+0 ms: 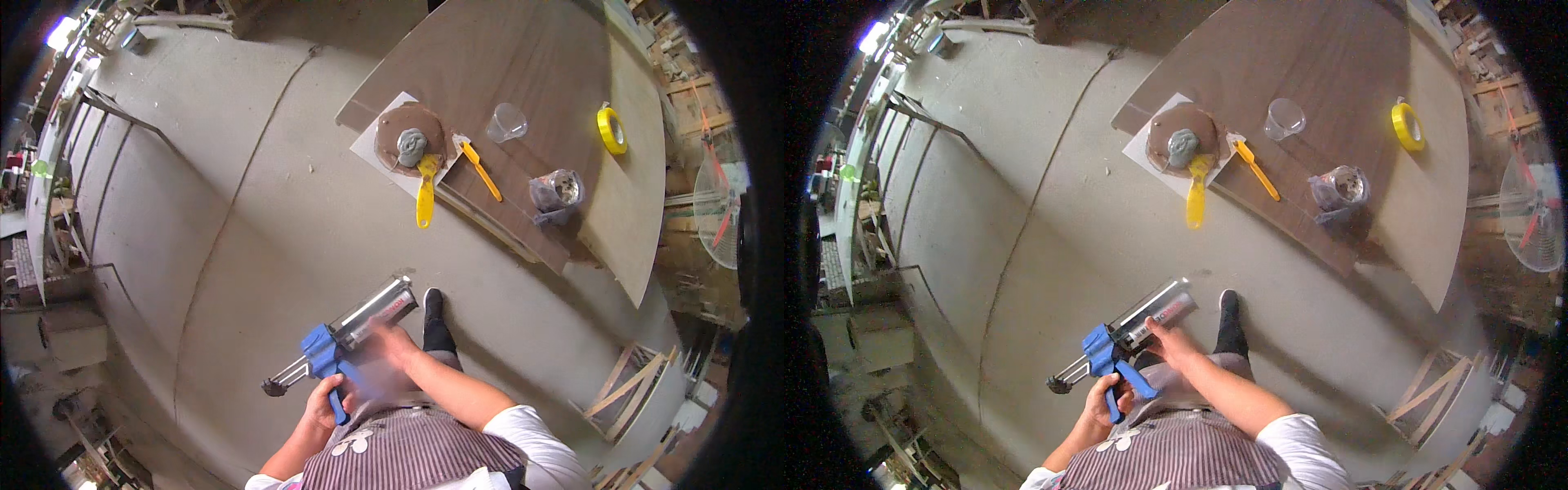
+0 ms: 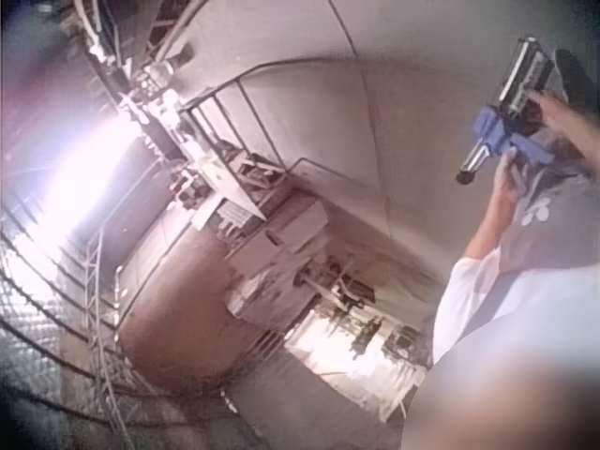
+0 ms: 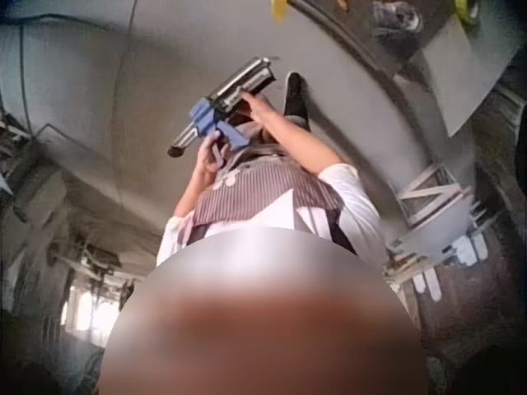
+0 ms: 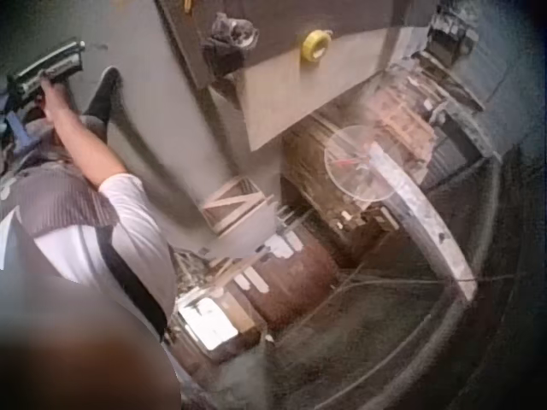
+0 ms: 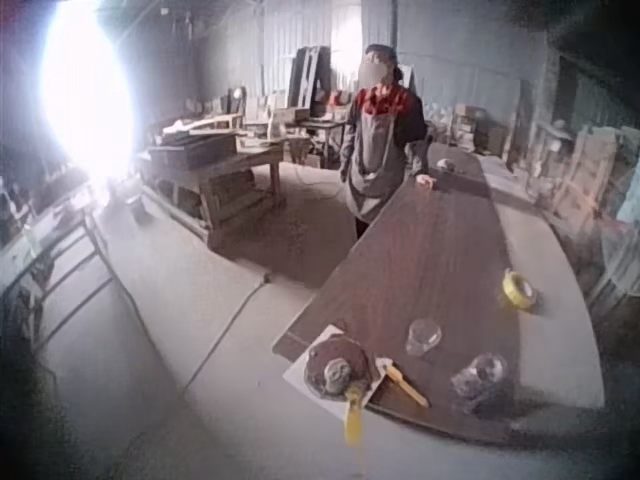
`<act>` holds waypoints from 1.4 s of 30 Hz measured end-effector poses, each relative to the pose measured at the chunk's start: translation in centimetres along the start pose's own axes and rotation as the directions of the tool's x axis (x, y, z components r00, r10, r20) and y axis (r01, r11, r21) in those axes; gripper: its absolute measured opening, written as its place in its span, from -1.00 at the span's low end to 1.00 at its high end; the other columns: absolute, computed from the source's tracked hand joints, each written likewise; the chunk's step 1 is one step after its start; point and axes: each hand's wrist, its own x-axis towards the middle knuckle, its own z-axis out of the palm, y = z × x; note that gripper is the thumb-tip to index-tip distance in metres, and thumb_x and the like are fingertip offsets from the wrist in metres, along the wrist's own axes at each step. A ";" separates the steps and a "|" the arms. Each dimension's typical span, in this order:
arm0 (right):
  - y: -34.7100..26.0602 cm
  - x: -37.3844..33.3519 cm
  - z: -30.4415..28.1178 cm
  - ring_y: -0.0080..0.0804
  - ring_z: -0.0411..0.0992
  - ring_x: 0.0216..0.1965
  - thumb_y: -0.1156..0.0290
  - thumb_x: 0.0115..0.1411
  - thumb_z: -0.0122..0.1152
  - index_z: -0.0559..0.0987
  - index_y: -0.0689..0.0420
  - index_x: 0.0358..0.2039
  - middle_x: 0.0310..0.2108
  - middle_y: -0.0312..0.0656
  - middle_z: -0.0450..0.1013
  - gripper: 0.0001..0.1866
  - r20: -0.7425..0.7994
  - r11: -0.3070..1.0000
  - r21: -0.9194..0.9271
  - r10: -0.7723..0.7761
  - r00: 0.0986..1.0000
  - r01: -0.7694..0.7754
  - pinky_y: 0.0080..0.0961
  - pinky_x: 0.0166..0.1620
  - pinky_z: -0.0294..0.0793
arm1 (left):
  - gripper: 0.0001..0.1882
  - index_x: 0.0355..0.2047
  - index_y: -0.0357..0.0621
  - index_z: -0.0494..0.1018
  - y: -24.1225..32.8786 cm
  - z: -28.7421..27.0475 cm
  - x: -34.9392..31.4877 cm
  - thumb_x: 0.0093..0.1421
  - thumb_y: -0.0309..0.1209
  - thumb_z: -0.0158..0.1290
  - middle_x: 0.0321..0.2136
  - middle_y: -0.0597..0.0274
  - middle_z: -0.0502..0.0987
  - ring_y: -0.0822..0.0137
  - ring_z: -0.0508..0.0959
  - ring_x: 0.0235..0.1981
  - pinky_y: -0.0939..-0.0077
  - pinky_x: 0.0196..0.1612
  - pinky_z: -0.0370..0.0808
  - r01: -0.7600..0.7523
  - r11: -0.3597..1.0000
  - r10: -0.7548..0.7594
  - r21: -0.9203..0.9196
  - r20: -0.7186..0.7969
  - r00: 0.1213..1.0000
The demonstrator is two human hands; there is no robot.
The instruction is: The person uses a caulking gun to dispense adhesive onto a small square board, then spreads it with a yellow plastic scraper. They repeatedly apply adhesive to the edge of a large wooden panel, smoothing it along the seam. The person reloads the caulking gun and continues the process.
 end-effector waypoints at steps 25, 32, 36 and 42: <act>-20.6 29.3 -39.3 -0.46 0.47 -0.35 0.44 0.03 0.41 0.56 0.07 -0.30 -0.35 -0.32 0.49 -0.78 -0.479 0.673 -0.719 -0.661 0.578 0.174 -0.44 -0.29 0.48 | -0.65 0.02 -0.37 0.29 -9.6 -11.6 17.9 0.35 -0.36 -0.05 -0.23 -0.08 0.56 0.20 0.61 -0.40 0.28 -0.32 0.62 -0.027 0.901 0.317 0.433 -0.616 0.721; -21.5 31.5 -40.8 -0.46 0.46 -0.40 0.44 0.05 0.37 0.56 0.06 -0.31 -0.38 -0.33 0.48 -0.81 -0.483 0.587 -0.809 -0.690 0.540 0.027 -0.44 -0.33 0.47 | -0.68 0.00 -0.37 0.28 -10.3 -13.4 17.8 0.34 -0.39 -0.06 -0.26 -0.13 0.56 0.07 0.61 -0.40 0.23 -0.34 0.63 -0.071 0.916 0.339 0.396 -0.666 0.664; -21.2 31.2 -40.8 -0.47 0.45 -0.43 0.44 0.06 0.35 0.56 0.06 -0.32 -0.40 -0.34 0.48 -0.83 -0.468 0.542 -0.840 -0.692 0.550 -0.033 -0.44 -0.36 0.47 | -0.68 -0.01 -0.37 0.28 -10.7 -12.8 17.8 0.35 -0.39 -0.06 -0.25 -0.13 0.56 0.08 0.61 -0.39 0.24 -0.33 0.63 -0.073 0.921 0.326 0.383 -0.655 0.681; -20.7 29.9 -39.8 -0.47 0.44 -0.47 0.44 0.08 0.33 0.56 0.06 -0.33 -0.42 -0.34 0.47 -0.86 -0.417 0.435 -0.893 -0.698 0.582 -0.118 -0.44 -0.39 0.46 | -0.67 0.01 -0.39 0.29 -11.3 -11.1 17.9 0.34 -0.40 -0.06 -0.24 -0.09 0.55 0.18 0.61 -0.40 0.30 -0.33 0.62 -0.100 0.913 0.338 0.395 -0.597 0.727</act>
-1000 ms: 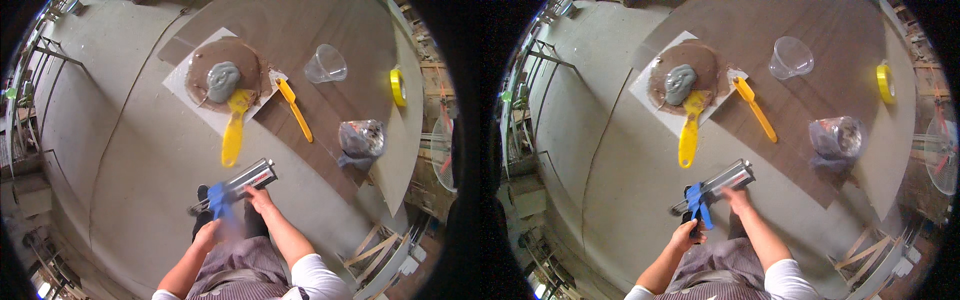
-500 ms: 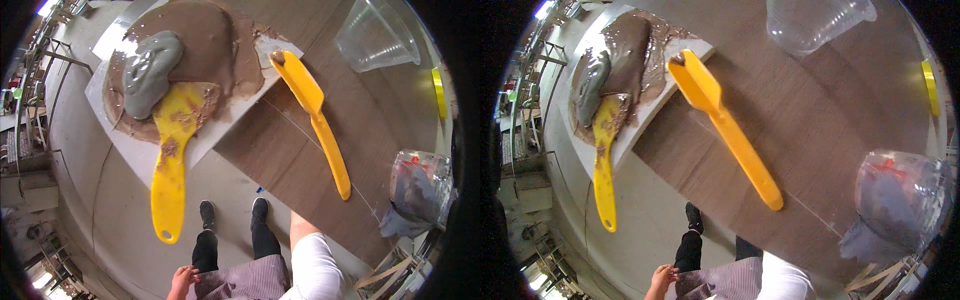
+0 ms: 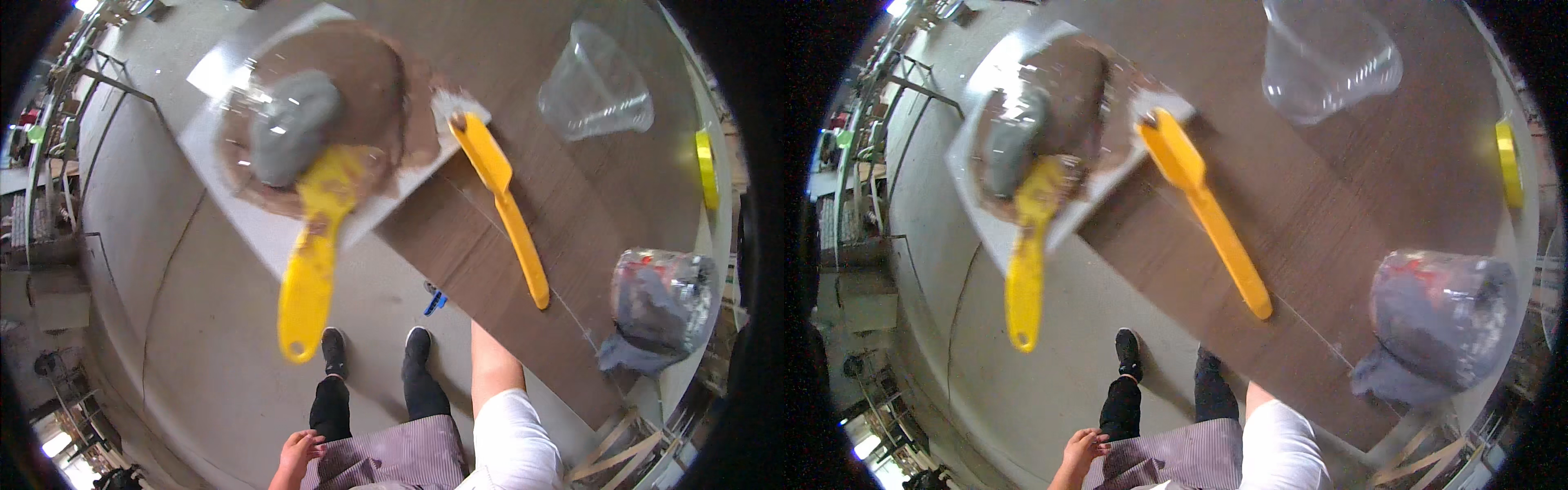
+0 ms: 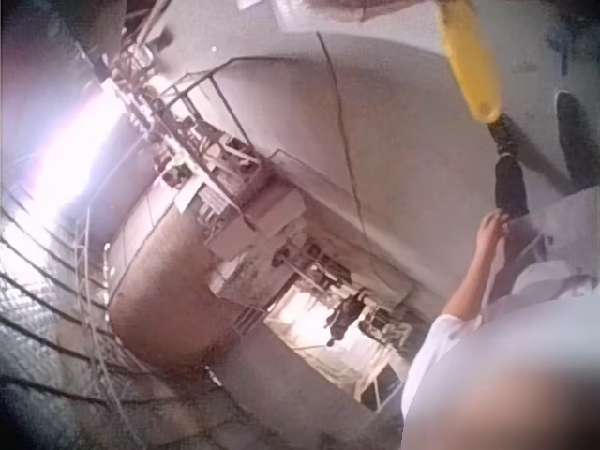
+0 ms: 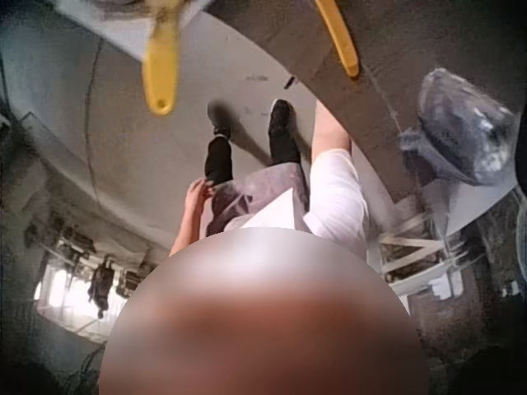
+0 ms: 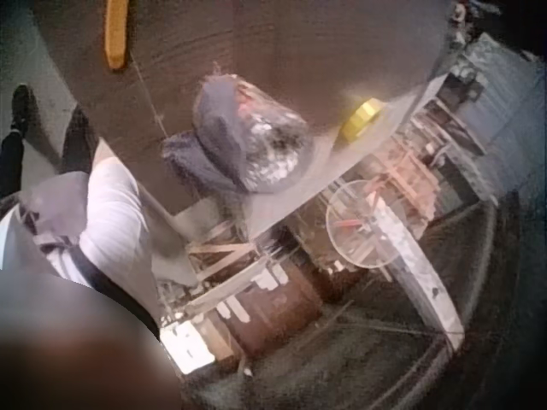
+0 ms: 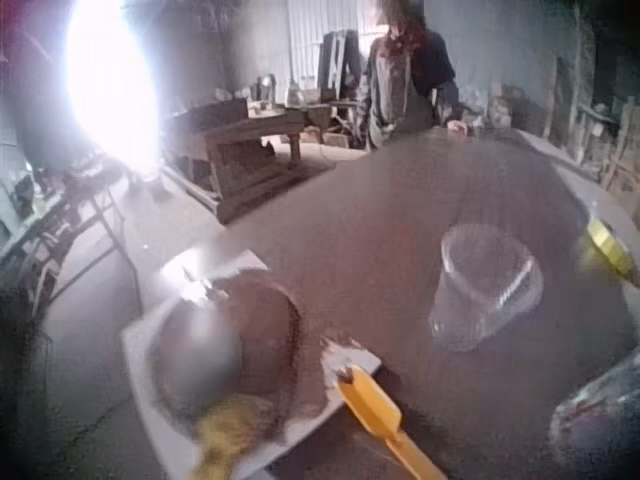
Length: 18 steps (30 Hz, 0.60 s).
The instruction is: The person uses a caulking gun to dispense adhesive onto a small square board, then spreads it with a yellow plastic scraper. They repeatedly apply adhesive to the edge of a large wooden panel, smoothing it along the seam. The person reloads the caulking gun and continues the process.
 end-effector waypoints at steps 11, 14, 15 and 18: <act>-7.4 -25.0 -6.5 -0.43 0.54 -0.25 0.44 0.23 0.14 0.44 0.26 0.09 -0.16 -0.15 0.54 -0.59 0.721 0.923 0.265 0.001 0.693 -0.278 -0.50 -0.28 0.53 | -0.63 0.07 -0.30 0.35 16.9 8.1 -4.6 0.32 -0.36 0.00 -0.13 -0.09 0.55 0.16 0.60 -0.28 0.32 -0.27 0.56 -0.393 0.869 0.477 -0.302 0.293 0.829; -12.0 -31.4 -10.8 -0.46 0.51 -0.18 0.39 0.28 0.15 0.42 0.27 0.07 -0.16 -0.18 0.50 -0.61 0.843 0.921 0.270 -0.085 0.531 -0.282 -0.54 -0.22 0.52 | -0.57 0.10 -0.26 0.35 25.7 12.4 -7.1 0.32 -0.26 0.00 -0.04 -0.07 0.52 0.16 0.58 -0.15 0.24 -0.09 0.52 -0.480 0.788 0.615 -0.385 0.462 0.639; -13.6 -33.0 -12.5 -0.47 0.51 -0.21 0.40 0.28 0.15 0.43 0.27 0.05 -0.18 -0.19 0.51 -0.64 0.847 0.897 0.306 -0.103 0.522 -0.319 -0.54 -0.21 0.52 | -0.56 0.12 -0.25 0.33 28.2 13.8 -8.2 0.33 -0.24 -0.02 -0.02 -0.07 0.51 0.15 0.56 -0.11 0.23 -0.05 0.51 -0.489 0.768 0.641 -0.415 0.511 0.573; -19.6 -35.6 -17.8 -0.46 0.54 -0.25 0.40 0.28 0.17 0.52 0.25 -0.05 -0.21 -0.22 0.56 -0.72 0.710 0.761 0.559 -0.233 0.665 -0.330 -0.56 -0.17 0.51 | -0.49 0.18 -0.23 0.27 34.8 18.3 -11.2 0.36 -0.14 -0.10 0.02 -0.05 0.48 0.13 0.53 -0.04 0.22 0.03 0.48 -0.445 0.747 0.661 -0.493 0.619 0.424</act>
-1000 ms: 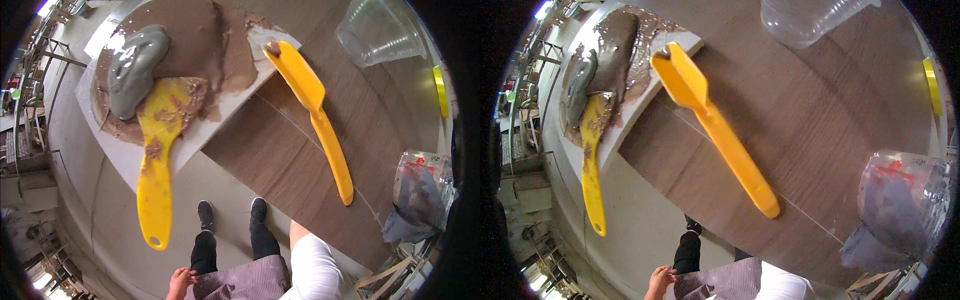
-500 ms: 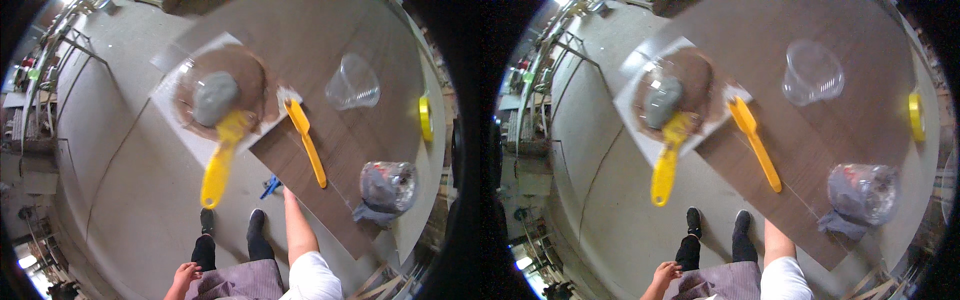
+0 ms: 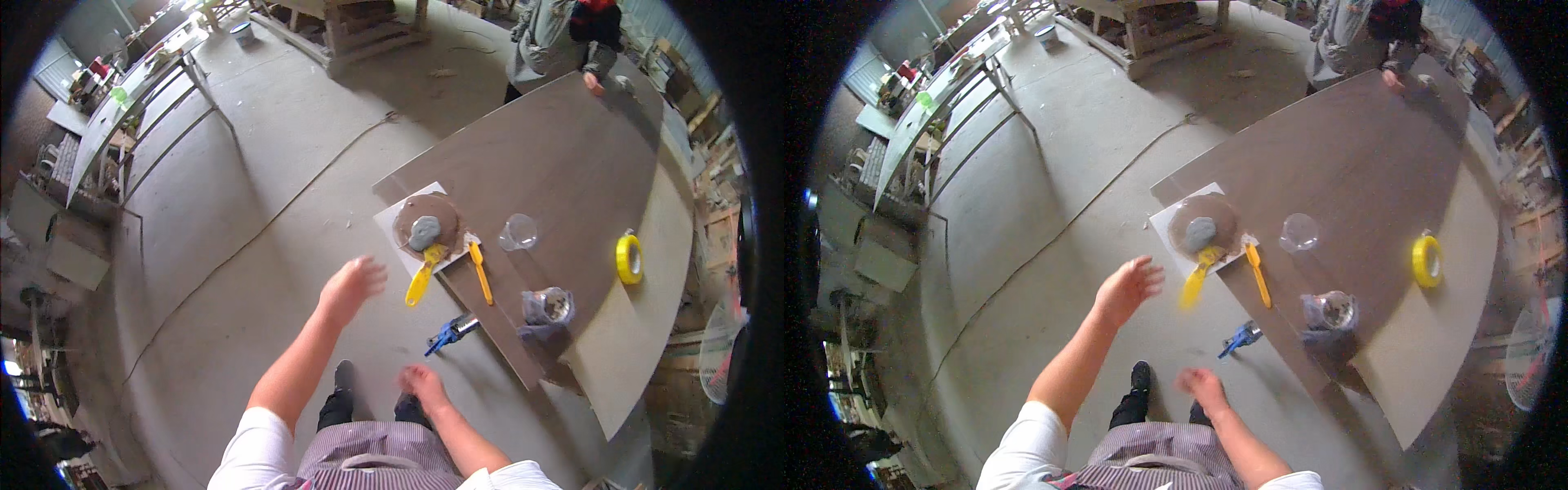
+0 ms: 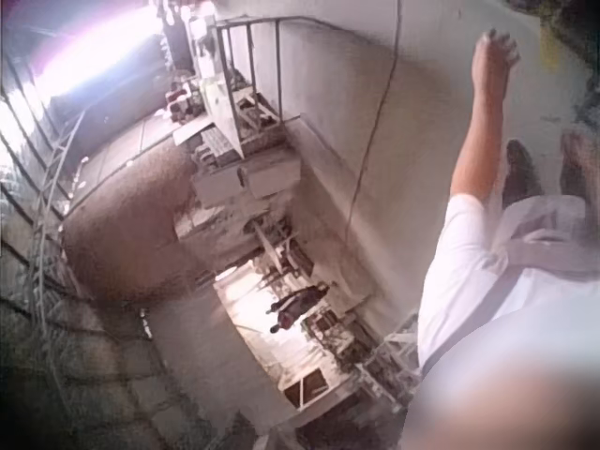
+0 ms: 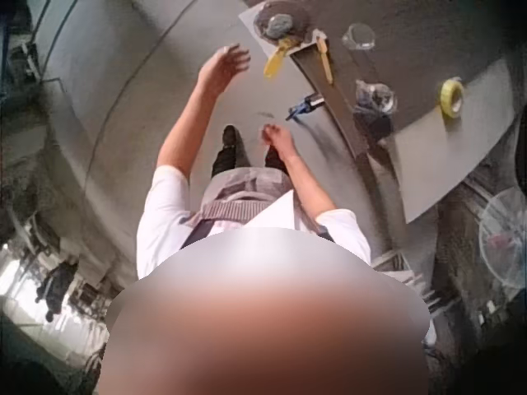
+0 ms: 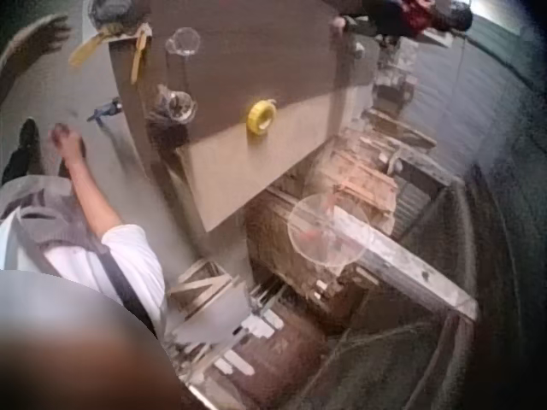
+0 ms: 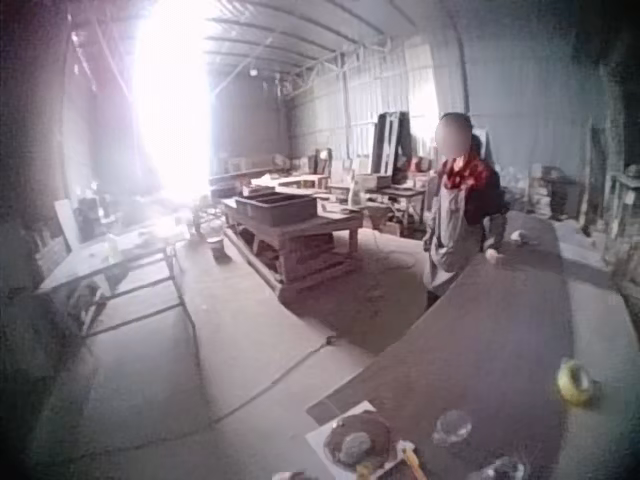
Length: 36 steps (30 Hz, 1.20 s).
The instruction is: The person uses a caulking gun to dispense adhesive onto a small square board, then spreads it with a yellow plastic scraper. They repeatedly apply adhesive to the edge of a large wooden panel, smoothing it along the seam. The person reloads the caulking gun and continues the process.
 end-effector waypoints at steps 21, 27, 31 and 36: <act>-20.1 -2.1 -0.6 -0.06 0.51 -0.29 0.53 0.07 0.28 0.53 0.25 -0.26 -0.39 -0.01 0.53 -0.79 -0.232 0.329 -0.911 -0.908 0.349 0.249 -0.21 -0.17 0.49 | -0.56 0.08 -0.29 0.33 0.1 2.4 2.5 0.28 -0.28 -0.02 -0.08 -0.05 0.54 0.05 0.60 -0.12 0.08 -0.04 0.60 0.003 0.982 -0.003 -0.191 0.001 1.000; -20.0 -3.1 -0.7 -0.02 0.41 -0.12 0.45 0.03 0.36 0.48 0.21 -0.12 -0.20 0.01 0.45 -0.61 -0.127 0.189 -0.963 -0.948 0.293 0.194 -0.18 -0.05 0.42 | -0.55 0.06 -0.37 0.32 1.1 1.2 -5.4 0.24 -0.33 0.02 -0.10 -0.05 0.55 0.10 0.62 -0.15 0.14 -0.05 0.60 -0.145 0.944 0.174 -0.297 0.073 0.982; -17.4 -6.5 3.1 -0.20 0.42 -0.30 0.49 0.07 0.31 0.50 0.19 -0.18 -0.32 -0.11 0.42 -0.71 -0.047 0.260 -0.861 -0.896 0.441 0.437 -0.34 -0.15 0.45 | -0.51 0.04 -0.36 0.33 3.2 -0.4 -13.7 0.15 -0.37 0.13 -0.13 -0.03 0.55 0.17 0.61 -0.13 0.13 0.01 0.57 -0.154 0.947 0.187 -0.282 0.094 0.978; -10.4 -12.6 11.6 -0.56 0.38 -0.45 0.17 0.31 0.09 0.51 0.22 -0.24 -0.40 -0.26 0.46 -0.68 0.198 0.852 -0.355 -0.334 0.921 0.385 -0.58 -0.42 0.36 | -0.54 0.06 -0.32 0.36 4.0 -0.4 -23.5 0.14 -0.46 0.12 -0.10 -0.01 0.54 0.11 0.59 -0.09 0.09 0.08 0.52 -0.224 0.934 0.244 -0.278 0.038 0.969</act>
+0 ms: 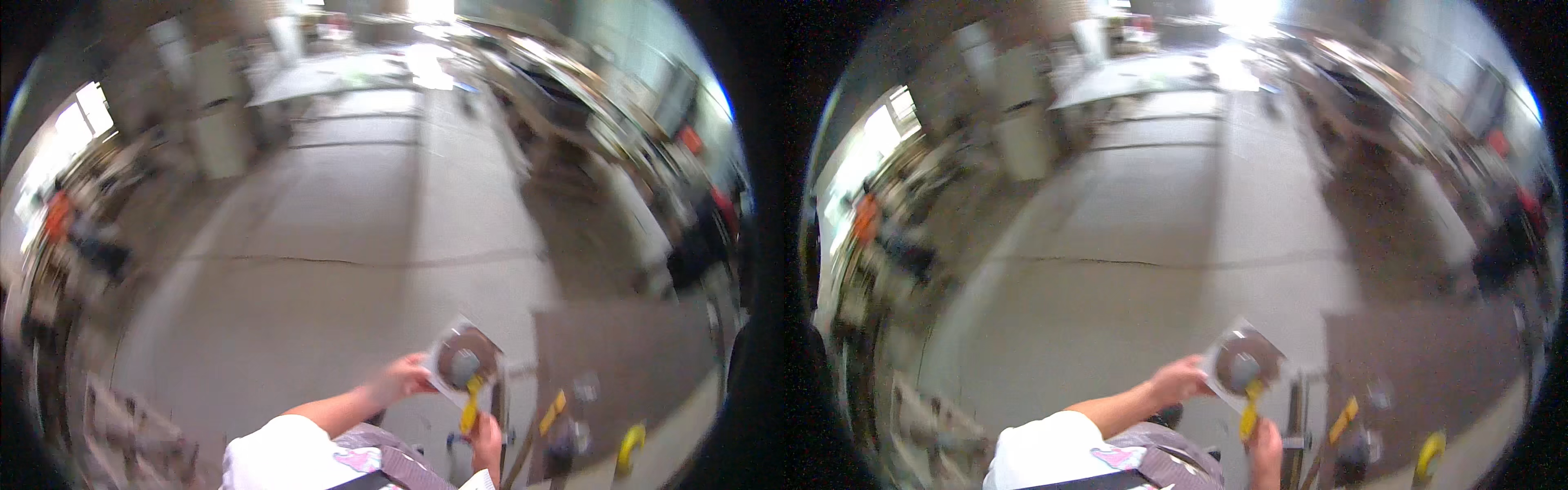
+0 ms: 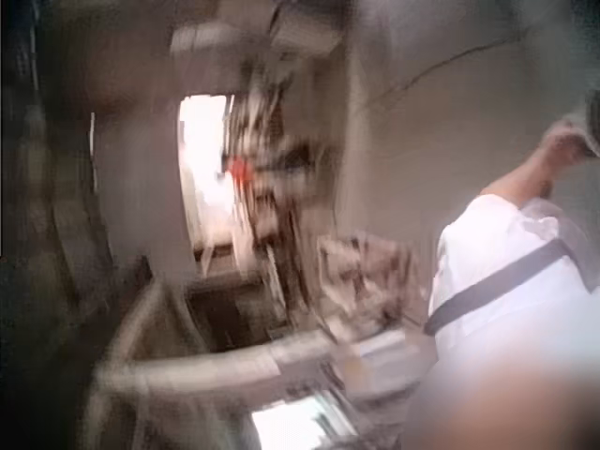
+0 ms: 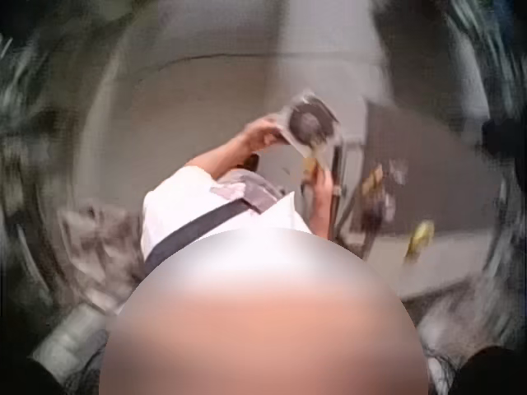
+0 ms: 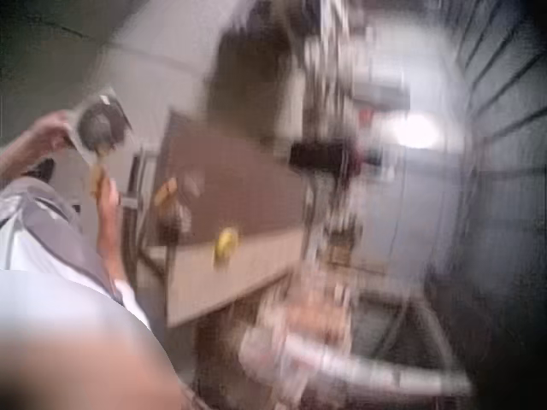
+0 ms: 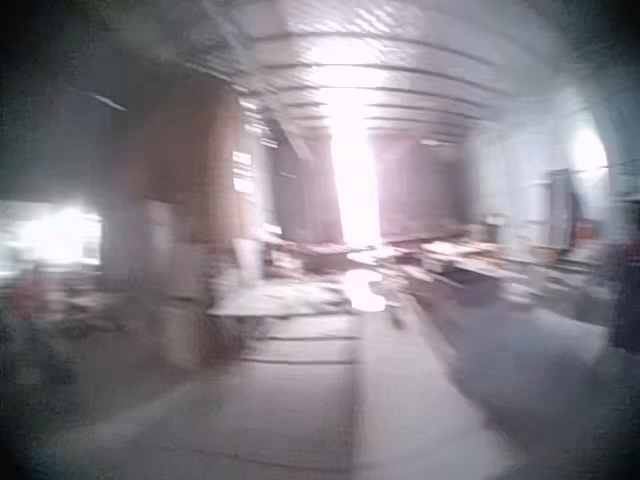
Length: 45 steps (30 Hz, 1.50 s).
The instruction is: The person uses a caulking gun to dispense adhesive onto a small square board, then spreads it with a yellow plastic scraper. They repeatedly apply adhesive to the edge of a large wooden panel, smoothing it along the seam. The person reloads the caulking gun and continues the process.
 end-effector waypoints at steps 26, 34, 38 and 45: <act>-9.3 1.8 7.4 -0.74 0.16 -0.64 0.30 0.34 0.06 0.49 0.22 -0.20 -0.60 -0.44 0.27 -0.77 0.465 0.981 -0.189 0.050 0.884 0.044 -0.69 -0.60 0.09 | -0.48 0.13 -0.20 0.37 1.9 3.8 -9.7 0.12 -0.71 -0.03 0.01 -0.04 0.50 -0.04 0.54 0.01 -0.11 0.02 0.55 -0.534 0.846 0.526 -0.002 -0.161 0.835; -7.3 -2.4 7.4 -0.77 0.10 -0.64 0.35 0.39 0.00 0.45 0.18 -0.21 -0.61 -0.50 0.19 -0.83 0.271 0.999 0.039 -0.045 0.961 0.036 -0.74 -0.58 0.05 | -0.47 0.15 -0.31 0.35 4.7 4.9 -8.9 0.12 -0.63 0.08 -0.02 0.03 0.53 0.12 0.54 0.00 0.12 0.08 0.51 -0.319 0.946 0.321 0.060 -0.011 0.947; -7.3 -3.7 7.0 -0.77 0.07 -0.66 0.32 0.39 0.00 0.45 0.18 -0.21 -0.64 -0.50 0.17 -0.82 0.150 0.994 0.077 -0.090 0.985 0.079 -0.71 -0.61 0.00 | -0.48 0.13 -0.34 0.36 6.2 5.8 -8.4 0.12 -0.61 0.12 -0.04 0.07 0.54 0.21 0.54 -0.01 0.22 0.10 0.48 -0.239 0.960 0.228 0.142 0.092 0.969; -7.2 -4.2 4.2 -0.76 0.07 -0.69 0.30 0.38 0.06 0.49 0.21 -0.18 -0.68 -0.51 0.17 -0.78 0.085 0.974 0.127 -0.202 0.976 0.190 -0.71 -0.62 -0.01 | -0.42 0.14 -0.39 0.36 5.9 6.5 -7.1 0.08 -0.58 0.19 -0.02 0.08 0.54 0.29 0.53 -0.01 0.34 0.11 0.44 -0.144 0.951 0.098 0.273 0.176 0.980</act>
